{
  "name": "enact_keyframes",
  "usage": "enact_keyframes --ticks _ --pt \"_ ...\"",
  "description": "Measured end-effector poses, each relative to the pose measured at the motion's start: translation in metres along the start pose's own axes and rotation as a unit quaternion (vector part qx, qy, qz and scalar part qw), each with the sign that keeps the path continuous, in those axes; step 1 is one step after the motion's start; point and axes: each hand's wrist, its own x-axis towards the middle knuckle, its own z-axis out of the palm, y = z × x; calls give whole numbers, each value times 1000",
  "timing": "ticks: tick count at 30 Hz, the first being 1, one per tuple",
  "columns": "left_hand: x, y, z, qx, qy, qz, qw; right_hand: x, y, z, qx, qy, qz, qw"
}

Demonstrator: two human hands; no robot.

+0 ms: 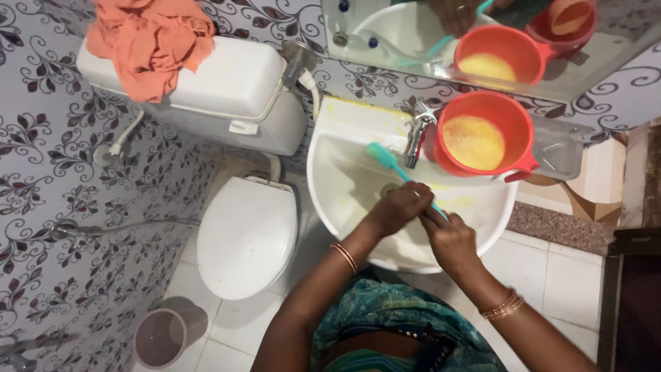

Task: The person scrubs a white bathroom sink with a blue brush, repeatedly dipping the brush into a red bucket containing yellow liquid. The person scrubs the basin, faucet, and overflow area while water runs from the tap.

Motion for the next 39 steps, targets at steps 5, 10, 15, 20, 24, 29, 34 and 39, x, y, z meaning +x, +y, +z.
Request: enact_keyframes --ticks 5,10,15,20,24,29,34,39 --pt "3 0 -14 -25 17 -46 998 19 -36 6 125 -39 163 978" --pt "-15 -43 -54 38 24 -168 985 85 -54 43 243 -6 147 959" --pt "-44 -68 -80 47 59 -200 977 113 -82 62 264 -76 143 951" --pt "-19 -46 -36 -131 39 -100 986 81 -86 16 118 -135 243 953" --pt "-6 -44 -25 -178 -15 -133 975 80 -80 0 101 -119 274 949" --pt "-32 -75 -75 -11 67 -150 986 121 -93 35 213 -91 206 951" --pt "-42 -83 -85 -52 47 -192 979 131 -104 45 194 -124 170 958" --pt "-19 -49 -35 -162 -26 -113 980 82 -99 16 52 -183 303 934"
